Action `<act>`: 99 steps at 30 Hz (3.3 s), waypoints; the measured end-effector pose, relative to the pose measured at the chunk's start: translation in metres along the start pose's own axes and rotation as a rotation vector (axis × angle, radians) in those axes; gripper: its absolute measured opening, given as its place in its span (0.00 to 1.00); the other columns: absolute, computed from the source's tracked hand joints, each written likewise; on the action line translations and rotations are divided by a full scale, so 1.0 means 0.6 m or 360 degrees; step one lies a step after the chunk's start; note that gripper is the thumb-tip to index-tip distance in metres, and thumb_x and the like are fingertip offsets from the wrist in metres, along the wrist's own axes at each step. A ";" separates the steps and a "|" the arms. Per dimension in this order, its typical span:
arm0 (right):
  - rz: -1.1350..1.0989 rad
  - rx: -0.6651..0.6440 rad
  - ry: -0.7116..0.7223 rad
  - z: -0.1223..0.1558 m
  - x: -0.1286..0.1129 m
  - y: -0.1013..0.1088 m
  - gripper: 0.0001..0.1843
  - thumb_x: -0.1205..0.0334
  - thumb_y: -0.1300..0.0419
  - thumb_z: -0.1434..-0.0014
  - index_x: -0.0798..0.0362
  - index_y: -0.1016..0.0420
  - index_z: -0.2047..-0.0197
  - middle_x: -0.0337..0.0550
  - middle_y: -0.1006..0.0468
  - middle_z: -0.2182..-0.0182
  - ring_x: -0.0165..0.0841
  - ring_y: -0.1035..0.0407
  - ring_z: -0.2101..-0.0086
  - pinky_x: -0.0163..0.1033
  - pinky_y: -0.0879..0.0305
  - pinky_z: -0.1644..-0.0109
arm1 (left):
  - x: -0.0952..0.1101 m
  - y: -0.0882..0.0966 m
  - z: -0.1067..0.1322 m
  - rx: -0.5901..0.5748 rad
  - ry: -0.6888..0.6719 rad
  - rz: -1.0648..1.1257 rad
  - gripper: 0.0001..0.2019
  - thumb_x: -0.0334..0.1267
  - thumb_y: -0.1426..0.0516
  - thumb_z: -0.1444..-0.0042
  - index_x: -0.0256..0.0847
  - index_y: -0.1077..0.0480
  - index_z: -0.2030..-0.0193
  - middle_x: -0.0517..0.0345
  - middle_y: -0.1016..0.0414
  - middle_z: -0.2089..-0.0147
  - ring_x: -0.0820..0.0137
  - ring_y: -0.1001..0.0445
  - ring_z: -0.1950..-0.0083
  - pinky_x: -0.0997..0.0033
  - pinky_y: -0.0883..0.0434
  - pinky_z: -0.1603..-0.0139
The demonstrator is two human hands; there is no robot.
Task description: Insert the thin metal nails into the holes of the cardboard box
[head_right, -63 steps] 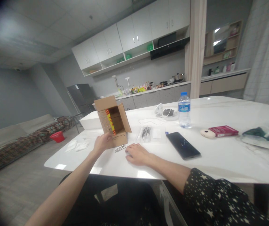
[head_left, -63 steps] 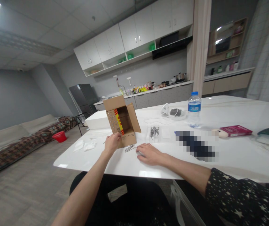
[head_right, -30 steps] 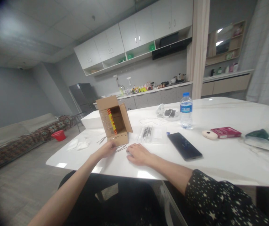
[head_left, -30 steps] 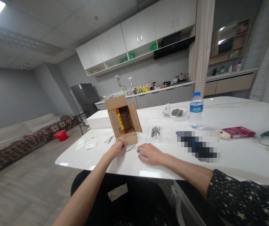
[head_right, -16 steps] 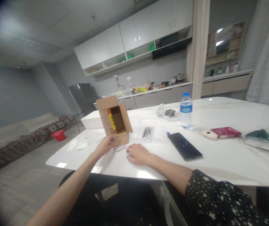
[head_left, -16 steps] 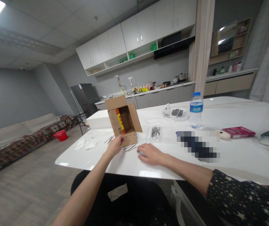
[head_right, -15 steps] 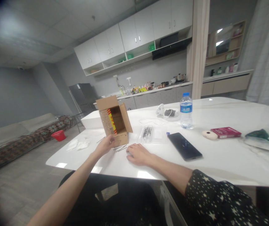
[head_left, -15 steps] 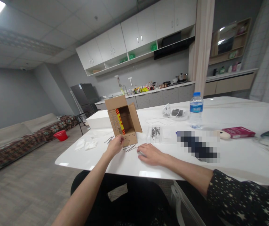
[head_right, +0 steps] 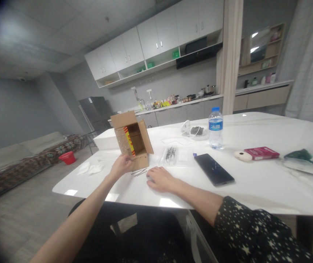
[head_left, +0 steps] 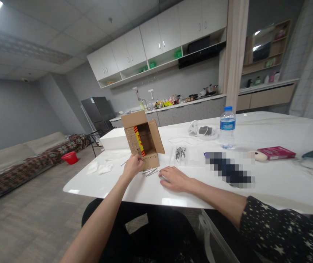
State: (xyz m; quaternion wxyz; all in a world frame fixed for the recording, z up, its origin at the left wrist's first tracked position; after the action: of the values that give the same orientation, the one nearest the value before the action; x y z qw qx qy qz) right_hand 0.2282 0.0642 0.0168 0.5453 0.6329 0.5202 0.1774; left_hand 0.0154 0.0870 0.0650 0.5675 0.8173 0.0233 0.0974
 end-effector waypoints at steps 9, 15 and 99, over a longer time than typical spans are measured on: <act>0.0006 -0.0001 0.0003 -0.002 0.002 -0.003 0.13 0.61 0.44 0.36 0.54 0.25 0.51 0.51 0.21 0.51 0.44 0.29 0.49 0.48 0.38 0.44 | 0.028 0.003 0.002 -0.0046 -0.0036 -0.0258 0.15 0.39 0.52 0.35 0.41 0.26 0.51 0.45 0.24 0.47 0.58 0.22 0.50 0.62 0.29 0.50; 0.0005 -0.0011 0.0003 -0.002 0.003 -0.004 0.14 0.60 0.45 0.36 0.55 0.25 0.50 0.52 0.21 0.50 0.45 0.30 0.48 0.49 0.38 0.44 | 0.026 -0.010 -0.002 -0.0066 -0.0039 -0.0218 0.14 0.42 0.53 0.32 0.42 0.28 0.51 0.47 0.20 0.51 0.60 0.21 0.52 0.66 0.30 0.55; -0.0004 -0.0027 -0.0018 -0.001 -0.001 0.001 0.14 0.60 0.45 0.35 0.55 0.24 0.49 0.53 0.21 0.49 0.46 0.29 0.48 0.50 0.38 0.44 | 0.016 -0.017 0.012 -0.0009 -0.0074 -0.0135 0.13 0.38 0.49 0.37 0.43 0.30 0.48 0.50 0.22 0.49 0.61 0.23 0.49 0.64 0.31 0.50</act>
State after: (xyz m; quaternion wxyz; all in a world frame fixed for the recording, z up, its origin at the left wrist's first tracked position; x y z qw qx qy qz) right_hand 0.2279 0.0641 0.0179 0.5539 0.6285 0.5164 0.1775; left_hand 0.0269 0.0854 0.0547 0.5739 0.8159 0.0446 0.0542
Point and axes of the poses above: each hand's wrist, its own z-axis away from the middle knuckle, its own y-axis out of the back of the hand, x = y × z, the point moved 6 cm from there along -z, towards the middle knuckle
